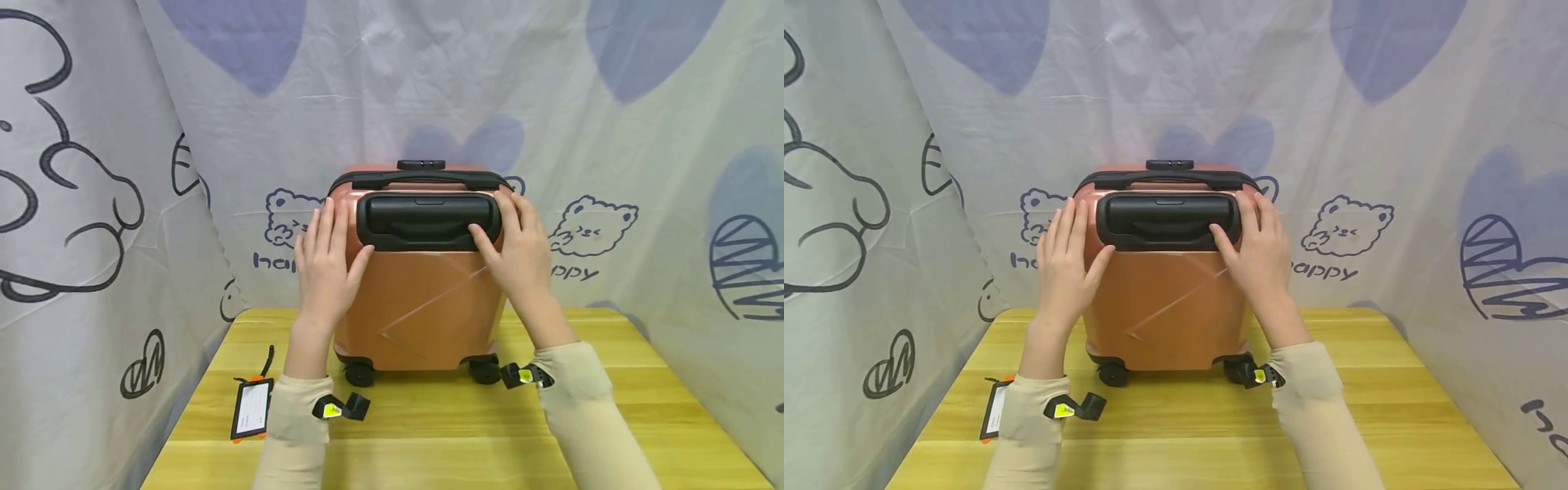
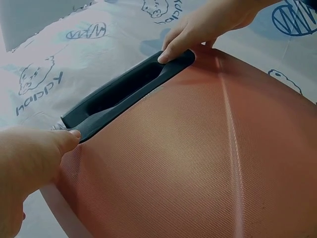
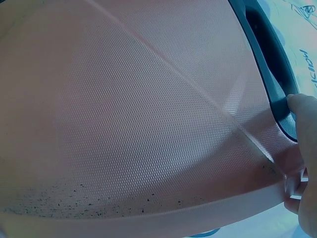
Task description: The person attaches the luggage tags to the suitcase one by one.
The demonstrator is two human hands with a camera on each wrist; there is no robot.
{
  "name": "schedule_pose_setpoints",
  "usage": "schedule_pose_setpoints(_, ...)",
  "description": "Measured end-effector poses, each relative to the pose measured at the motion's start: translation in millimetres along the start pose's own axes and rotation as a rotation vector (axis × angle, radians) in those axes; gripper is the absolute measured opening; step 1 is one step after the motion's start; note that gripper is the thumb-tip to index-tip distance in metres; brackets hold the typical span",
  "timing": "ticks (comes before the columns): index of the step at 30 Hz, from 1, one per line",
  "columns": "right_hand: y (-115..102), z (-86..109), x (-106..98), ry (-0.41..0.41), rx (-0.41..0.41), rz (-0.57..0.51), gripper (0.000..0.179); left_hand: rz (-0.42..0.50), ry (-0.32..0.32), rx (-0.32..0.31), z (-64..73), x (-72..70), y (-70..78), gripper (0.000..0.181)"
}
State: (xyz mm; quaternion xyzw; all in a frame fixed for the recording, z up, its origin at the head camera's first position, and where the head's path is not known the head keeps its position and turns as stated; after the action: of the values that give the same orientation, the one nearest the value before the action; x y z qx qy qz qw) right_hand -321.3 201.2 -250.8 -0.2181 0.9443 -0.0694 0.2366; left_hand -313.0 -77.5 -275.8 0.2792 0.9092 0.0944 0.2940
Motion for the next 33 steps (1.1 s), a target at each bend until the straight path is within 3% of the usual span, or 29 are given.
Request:
schedule_pose_setpoints(16,0.4,1.1,0.9,-0.017,0.030,-0.004,0.061,0.024,0.005,0.031,37.5,-13.2,-11.9,0.068)
schedule_pose_setpoints(27,0.8,1.3,0.8,-0.005,0.030,-0.020,0.061,-0.064,-0.025,0.007,70.7,-27.5,-39.4,0.065)
schedule_pose_setpoints(33,1.3,1.3,1.4,0.008,0.027,-0.027,0.060,-0.087,-0.021,-0.041,81.6,-36.8,-57.3,0.064)
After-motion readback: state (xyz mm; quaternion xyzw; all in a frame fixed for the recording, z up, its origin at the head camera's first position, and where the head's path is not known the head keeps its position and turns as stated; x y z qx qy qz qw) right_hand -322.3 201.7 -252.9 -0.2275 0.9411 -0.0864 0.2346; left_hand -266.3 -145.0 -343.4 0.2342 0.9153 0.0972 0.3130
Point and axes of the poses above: each hand's wrist, its own z-axis away from the middle knuckle, its own x-axis out of the palm, y = z × x, the point moved 4 cm from there along -z, towards the middle knuckle, and after that the axes turned 5 degrees about y, right-handed, at the moved point
